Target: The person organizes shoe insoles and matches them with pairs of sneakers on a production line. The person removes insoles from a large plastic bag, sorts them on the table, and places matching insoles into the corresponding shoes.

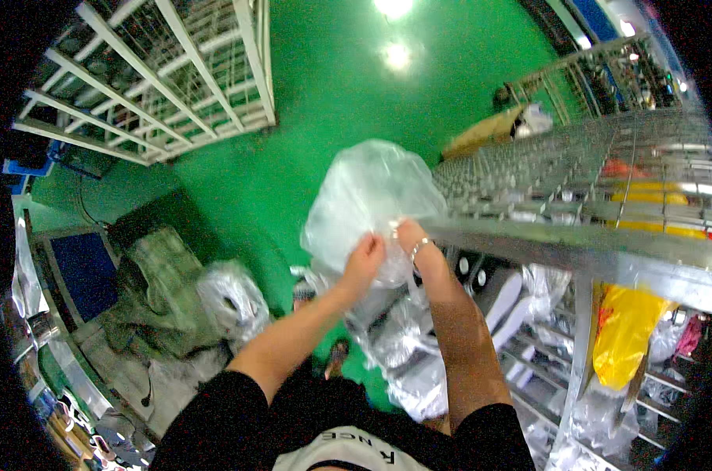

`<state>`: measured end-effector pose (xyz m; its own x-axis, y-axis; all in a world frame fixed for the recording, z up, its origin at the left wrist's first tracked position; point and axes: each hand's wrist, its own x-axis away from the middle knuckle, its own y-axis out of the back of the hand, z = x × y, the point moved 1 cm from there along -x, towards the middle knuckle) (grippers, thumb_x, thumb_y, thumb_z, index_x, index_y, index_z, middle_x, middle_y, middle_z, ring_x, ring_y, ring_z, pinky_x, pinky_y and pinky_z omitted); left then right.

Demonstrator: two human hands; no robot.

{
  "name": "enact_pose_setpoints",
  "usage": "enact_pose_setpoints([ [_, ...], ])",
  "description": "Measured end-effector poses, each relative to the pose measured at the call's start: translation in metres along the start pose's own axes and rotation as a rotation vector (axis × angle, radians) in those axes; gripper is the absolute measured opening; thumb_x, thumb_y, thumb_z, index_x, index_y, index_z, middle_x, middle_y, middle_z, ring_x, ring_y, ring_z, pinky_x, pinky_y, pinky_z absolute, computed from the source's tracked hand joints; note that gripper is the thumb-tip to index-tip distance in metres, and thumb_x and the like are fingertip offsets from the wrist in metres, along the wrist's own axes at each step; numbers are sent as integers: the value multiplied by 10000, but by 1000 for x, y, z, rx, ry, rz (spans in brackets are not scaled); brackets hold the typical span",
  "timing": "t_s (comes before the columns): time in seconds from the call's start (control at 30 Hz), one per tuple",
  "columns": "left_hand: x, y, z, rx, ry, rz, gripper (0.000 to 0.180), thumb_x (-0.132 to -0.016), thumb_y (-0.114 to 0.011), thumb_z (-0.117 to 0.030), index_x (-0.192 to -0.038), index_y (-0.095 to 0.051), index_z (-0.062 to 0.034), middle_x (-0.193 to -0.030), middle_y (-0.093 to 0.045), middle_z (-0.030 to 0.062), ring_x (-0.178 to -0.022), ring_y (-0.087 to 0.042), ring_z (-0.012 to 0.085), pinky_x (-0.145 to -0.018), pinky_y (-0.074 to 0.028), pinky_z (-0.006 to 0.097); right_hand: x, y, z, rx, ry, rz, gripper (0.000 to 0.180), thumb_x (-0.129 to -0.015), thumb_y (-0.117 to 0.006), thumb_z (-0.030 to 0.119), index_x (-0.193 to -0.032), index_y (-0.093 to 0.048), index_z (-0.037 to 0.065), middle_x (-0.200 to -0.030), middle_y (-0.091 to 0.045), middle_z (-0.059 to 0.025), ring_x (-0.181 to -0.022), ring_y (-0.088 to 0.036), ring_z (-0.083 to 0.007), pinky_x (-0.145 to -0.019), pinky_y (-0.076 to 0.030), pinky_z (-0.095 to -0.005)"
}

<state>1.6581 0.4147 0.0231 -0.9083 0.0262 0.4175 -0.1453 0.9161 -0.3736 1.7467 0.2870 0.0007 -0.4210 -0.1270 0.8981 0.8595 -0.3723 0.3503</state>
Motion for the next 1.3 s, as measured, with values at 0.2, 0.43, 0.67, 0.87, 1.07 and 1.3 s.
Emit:
enact_pose_setpoints([
  [0.2,44,-36,-38,37,68,358,167,-827,-456,-215,-819,-495,-52,-672,-455,-2,-632,-415,79,-557,-349,222,-30,-12,23,582,279,-298,303,-746,-482,185,-1013,-528,49,-1018,-522,-178,-897,-525,-285,-778,-418,-380],
  [0.43,41,-12,-31,232,186,312,169,-801,-465,-234,-706,-467,-94,-560,-403,-17,-478,-381,80,-434,-304,220,-18,-13,31,819,342,-389,337,-762,-453,266,-1023,-531,67,-1029,-525,-171,-885,-535,-297,-757,-431,-395],
  [0.67,39,-15,5,522,348,66,252,-746,-452,-201,-527,-452,-76,-479,-454,49,-394,-416,148,-420,-390,278,42,-33,-15,1021,496,-546,382,-777,-423,346,-1033,-534,85,-1040,-528,-163,-873,-545,-309,-736,-444,-409],
  [0.87,31,-24,13,637,143,81,227,-769,-425,-145,-567,-468,-53,-529,-481,72,-473,-470,166,-487,-430,294,172,-16,19,797,623,-655,316,-698,-548,239,-940,-541,35,-962,-523,-165,-874,-509,-319,-726,-432,-381],
  [1.07,174,-13,-7,142,-47,-93,480,-771,-509,-290,-1164,-362,-56,-1071,-471,101,-966,-458,191,-789,-403,350,232,-122,-26,286,996,-610,171,-743,-516,144,-865,-547,29,-806,-545,-137,-710,-514,-295,-639,-422,-363],
  [1.3,470,93,118,-746,63,-412,213,-679,-499,-199,-764,-559,-12,-731,-585,151,-730,-567,287,-639,-431,390,268,-260,-82,564,787,399,174,-767,-522,161,-851,-541,10,-764,-561,-122,-642,-518,-250,-596,-420,-314],
])
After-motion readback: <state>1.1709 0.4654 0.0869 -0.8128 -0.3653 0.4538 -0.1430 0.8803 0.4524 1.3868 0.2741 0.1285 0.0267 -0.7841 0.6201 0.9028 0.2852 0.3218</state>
